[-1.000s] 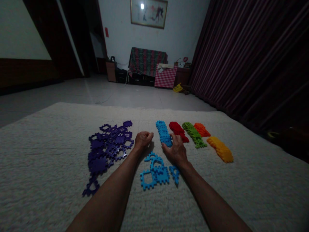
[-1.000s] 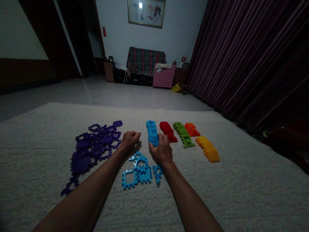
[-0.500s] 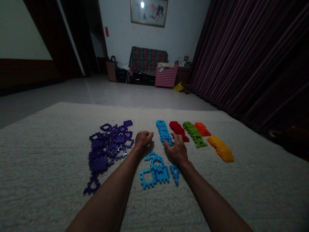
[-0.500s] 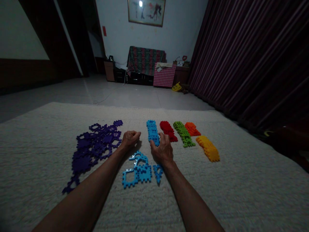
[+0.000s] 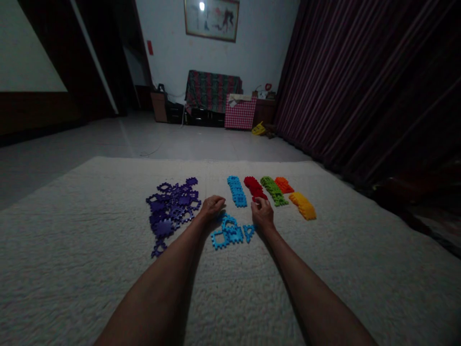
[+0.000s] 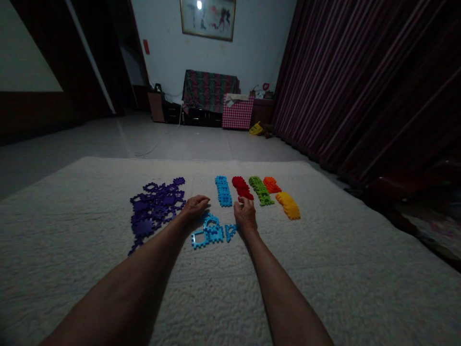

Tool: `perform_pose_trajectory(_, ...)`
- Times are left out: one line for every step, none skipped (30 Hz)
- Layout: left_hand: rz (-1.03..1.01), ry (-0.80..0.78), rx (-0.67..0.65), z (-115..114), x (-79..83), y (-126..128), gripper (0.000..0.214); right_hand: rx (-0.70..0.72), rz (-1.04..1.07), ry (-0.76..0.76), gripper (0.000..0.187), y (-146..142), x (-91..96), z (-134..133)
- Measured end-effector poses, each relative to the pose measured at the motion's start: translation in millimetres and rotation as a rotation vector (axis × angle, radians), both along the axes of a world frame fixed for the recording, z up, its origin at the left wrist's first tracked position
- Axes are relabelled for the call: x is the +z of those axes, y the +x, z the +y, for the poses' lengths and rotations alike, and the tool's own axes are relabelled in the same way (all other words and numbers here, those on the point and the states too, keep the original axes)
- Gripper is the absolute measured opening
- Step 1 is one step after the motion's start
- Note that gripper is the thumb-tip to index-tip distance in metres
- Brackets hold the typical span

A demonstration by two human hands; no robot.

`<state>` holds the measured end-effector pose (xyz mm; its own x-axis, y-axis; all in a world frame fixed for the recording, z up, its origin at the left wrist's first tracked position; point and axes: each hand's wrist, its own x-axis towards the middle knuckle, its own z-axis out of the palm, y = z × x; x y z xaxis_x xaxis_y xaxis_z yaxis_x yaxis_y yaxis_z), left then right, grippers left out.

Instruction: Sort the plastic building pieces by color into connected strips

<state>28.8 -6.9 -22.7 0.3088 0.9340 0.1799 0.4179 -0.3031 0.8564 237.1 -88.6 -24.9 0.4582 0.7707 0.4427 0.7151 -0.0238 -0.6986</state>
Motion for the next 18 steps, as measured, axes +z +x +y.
perform_pose_trajectory(0.007,0.020,-0.019,-7,0.3,-3,0.030,0.016,0.008,-0.006,0.036,0,0.3,-9)
perform_pose_trajectory(0.024,0.038,-0.042,-14,0.4,-5,0.031,0.038,0.011,-0.011,0.035,-1,0.5,-18)
perform_pose_trajectory(0.046,0.052,-0.063,-21,0.1,-8,0.033,0.063,0.011,-0.015,0.033,-3,0.9,-28)
perform_pose_trajectory(0.071,0.059,-0.071,-28,-0.5,-11,0.034,0.087,0.012,-0.017,0.032,-6,1.3,-37)
perform_pose_trajectory(0.094,0.069,-0.075,-35,-1.4,-13,0.035,0.108,0.015,-0.017,0.031,-10,1.7,-46)
perform_pose_trajectory(0.116,0.091,-0.074,-41,-2.6,-15,0.037,0.126,0.018,-0.017,0.031,-13,2.1,-55)
perform_pose_trajectory(0.134,0.121,-0.070,-48,-4.2,-17,0.038,0.144,0.018,-0.021,0.031,-18,2.5,-63)
perform_pose_trajectory(0.146,0.154,-0.061,-54,-6.0,-18,0.039,0.162,0.011,-0.028,0.031,-22,2.7,-71)
perform_pose_trajectory(0.158,0.187,-0.047,-61,-7.9,-19,0.040,0.181,-0.005,-0.037,0.032,-27,2.9,-78)
perform_pose_trajectory(0.171,0.218,-0.030,-68,-9.7,-19,0.043,0.200,-0.034,-0.048,0.034,-32,2.8,-84)
perform_pose_trajectory(0.190,0.245,-0.015,-74,-11.3,-18,0.045,0.216,-0.073,-0.056,0.037,-37,2.5,-91)
perform_pose_trajectory(0.217,0.267,-0.003,-80,-12.4,-17,0.048,0.226,-0.120,-0.062,0.041,-42,2.0,-96)
perform_pose_trajectory(0.253,0.284,0.005,-85,-13.0,-16,0.052,0.227,-0.168,-0.065,0.046,-46,1.4,-101)
perform_pose_trajectory(0.295,0.299,0.012,-90,-13.0,-15,0.054,0.225,-0.211,-0.068,0.050,-50,0.6,-105)
perform_pose_trajectory(0.340,0.309,0.016,-93,-12.5,-14,0.056,0.222,-0.247,-0.073,0.052,-52,-0.2,-108)
perform_pose_trajectory(0.381,0.312,0.013,-96,-11.5,-13,0.057,0.218,-0.273,-0.079,0.054,-54,-1.1,-110)
perform_pose_trajectory(0.416,0.316,0.003,-98,-10.2,-12,0.057,0.217,-0.291,-0.083,0.054,-55,-2.0,-111)
perform_pose_trajectory(0.441,0.322,-0.012,-99,-8.8,-12,0.057,0.220,-0.303,-0.086,0.054,-55,-2.8,-111)
